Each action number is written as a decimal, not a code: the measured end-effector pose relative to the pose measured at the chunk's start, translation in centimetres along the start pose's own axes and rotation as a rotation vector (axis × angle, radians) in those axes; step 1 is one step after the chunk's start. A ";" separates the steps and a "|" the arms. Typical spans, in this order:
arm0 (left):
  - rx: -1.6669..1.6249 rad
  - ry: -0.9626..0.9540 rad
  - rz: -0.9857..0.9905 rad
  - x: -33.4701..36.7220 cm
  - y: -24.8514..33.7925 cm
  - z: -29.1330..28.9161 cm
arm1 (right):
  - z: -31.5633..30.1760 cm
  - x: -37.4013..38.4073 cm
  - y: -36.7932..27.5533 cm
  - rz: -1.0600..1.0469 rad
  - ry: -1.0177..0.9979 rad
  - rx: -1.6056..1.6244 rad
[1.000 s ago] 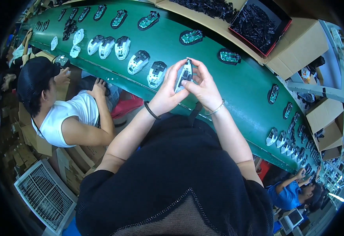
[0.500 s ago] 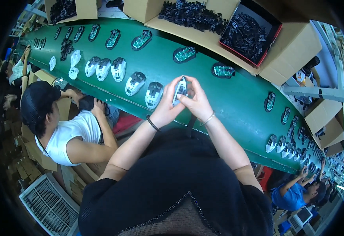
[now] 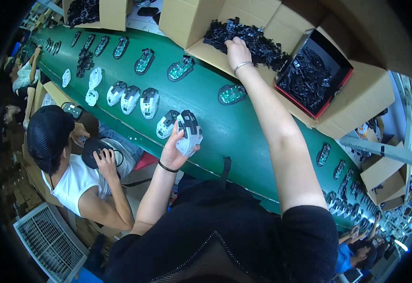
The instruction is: The person assembles computer mouse casings by picking small components from a box, inserting them into each mouse casing by hand, and placing the assembled casings onto the conveyor line.
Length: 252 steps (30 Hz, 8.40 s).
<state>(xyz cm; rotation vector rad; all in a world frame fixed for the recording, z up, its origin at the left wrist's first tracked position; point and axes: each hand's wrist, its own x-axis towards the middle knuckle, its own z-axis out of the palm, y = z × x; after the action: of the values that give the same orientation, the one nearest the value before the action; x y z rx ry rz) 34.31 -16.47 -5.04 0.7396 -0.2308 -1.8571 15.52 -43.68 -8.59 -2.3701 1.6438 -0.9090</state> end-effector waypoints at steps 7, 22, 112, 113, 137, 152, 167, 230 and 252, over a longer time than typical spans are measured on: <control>-0.189 -0.007 -0.059 1.1 0.3 -2.1 | -0.1 1.4 1.9 0.173 -0.063 0.301; 0.025 0.047 0.127 0.5 -0.1 -0.1 | -7.6 -3.9 -1.1 0.735 -0.363 1.348; 0.661 -0.044 -0.298 -1.7 -4.9 2.9 | -16.0 -31.7 -6.8 0.982 -0.124 1.273; 0.785 0.018 -0.202 -1.5 -4.5 1.8 | -17.9 -33.5 -5.0 0.963 0.023 1.124; 0.466 0.183 -0.224 1.8 -2.1 -2.1 | -17.2 -8.9 7.6 0.168 0.112 -0.286; -0.141 -0.254 -0.270 4.6 0.6 3.6 | -17.5 -8.3 0.5 0.601 -0.205 0.974; 1.210 -0.157 0.372 0.5 0.9 5.8 | -17.0 -14.7 -16.8 0.281 -0.268 0.625; -0.115 -0.016 -0.022 3.7 8.7 -4.1 | 3.4 8.1 -2.7 0.486 -0.146 0.834; 0.233 -0.112 0.145 0.3 4.8 2.5 | -9.7 -13.0 -20.3 -0.140 0.077 0.219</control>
<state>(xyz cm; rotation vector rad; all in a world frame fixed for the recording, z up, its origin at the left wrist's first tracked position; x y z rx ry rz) 36.46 -19.17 -0.88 0.7562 -0.5663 -1.7523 23.92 -21.74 2.49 -2.3487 1.3359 -1.1531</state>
